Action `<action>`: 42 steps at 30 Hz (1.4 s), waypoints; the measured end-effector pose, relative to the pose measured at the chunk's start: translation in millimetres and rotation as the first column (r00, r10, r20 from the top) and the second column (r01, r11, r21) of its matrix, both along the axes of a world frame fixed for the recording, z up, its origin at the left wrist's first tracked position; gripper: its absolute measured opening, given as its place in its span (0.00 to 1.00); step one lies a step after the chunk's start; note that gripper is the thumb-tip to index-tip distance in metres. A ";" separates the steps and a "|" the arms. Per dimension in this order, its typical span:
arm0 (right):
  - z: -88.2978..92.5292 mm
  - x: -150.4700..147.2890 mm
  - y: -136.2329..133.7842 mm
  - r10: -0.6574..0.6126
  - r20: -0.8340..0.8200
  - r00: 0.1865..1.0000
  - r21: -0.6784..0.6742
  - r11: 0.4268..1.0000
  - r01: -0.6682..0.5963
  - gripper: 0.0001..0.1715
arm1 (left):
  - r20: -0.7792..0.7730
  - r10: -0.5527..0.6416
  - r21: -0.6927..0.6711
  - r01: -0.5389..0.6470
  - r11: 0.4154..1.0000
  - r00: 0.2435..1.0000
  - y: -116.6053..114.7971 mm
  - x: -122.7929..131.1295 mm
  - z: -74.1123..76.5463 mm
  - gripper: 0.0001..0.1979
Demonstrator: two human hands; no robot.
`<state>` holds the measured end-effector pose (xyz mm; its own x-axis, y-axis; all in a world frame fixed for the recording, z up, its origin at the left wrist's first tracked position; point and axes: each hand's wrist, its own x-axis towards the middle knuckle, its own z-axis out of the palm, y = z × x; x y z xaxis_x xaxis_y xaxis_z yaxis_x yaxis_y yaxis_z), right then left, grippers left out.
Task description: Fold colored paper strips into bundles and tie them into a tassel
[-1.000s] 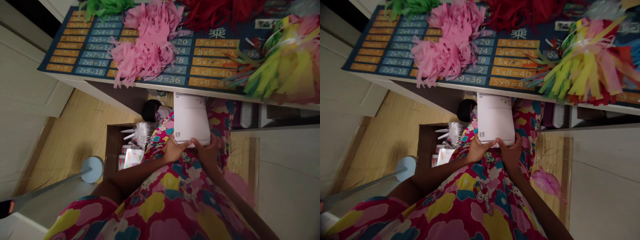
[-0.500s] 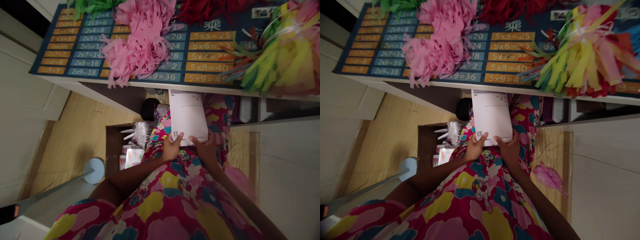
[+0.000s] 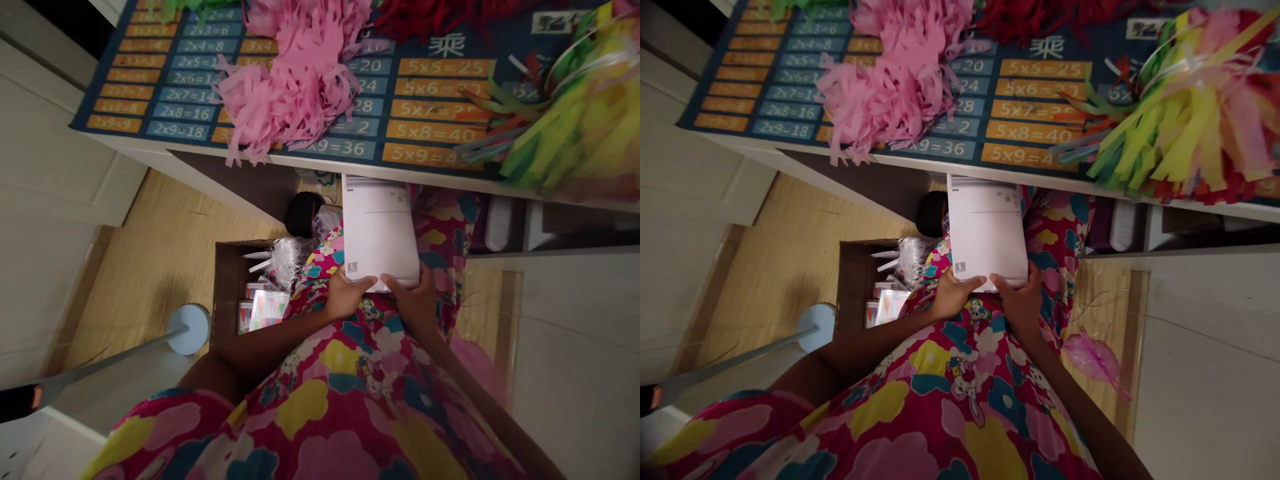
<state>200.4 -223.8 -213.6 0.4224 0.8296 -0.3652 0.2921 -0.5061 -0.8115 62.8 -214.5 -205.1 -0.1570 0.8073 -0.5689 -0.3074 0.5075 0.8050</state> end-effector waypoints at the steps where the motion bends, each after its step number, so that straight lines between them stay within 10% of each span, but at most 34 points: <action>1: 1.9 0.1 0.6 0.003 -0.014 1.000 -0.013 1.000 -0.003 0.42 | 0.035 0.019 -0.005 -0.019 1.000 0.999 0.4 -0.4 1.3 0.20; 14: 5.1 -2.6 -1.2 -0.025 0.011 1.000 -0.016 1.000 0.025 0.41 | 0.088 0.051 -0.052 -0.047 0.998 0.995 1.1 -1.5 1.0 0.25; 36: 17.2 17.5 -6.4 0.076 -0.077 0.994 -0.143 0.986 -0.086 0.35 | 0.030 -0.228 0.098 0.225 0.970 0.973 -6.4 -25.2 7.9 0.29; 42: 30.7 14.9 -6.2 0.128 -0.262 0.956 -0.183 0.967 -0.180 0.35 | 0.277 -0.021 -0.110 0.053 0.992 0.961 -15.5 -40.7 0.5 0.31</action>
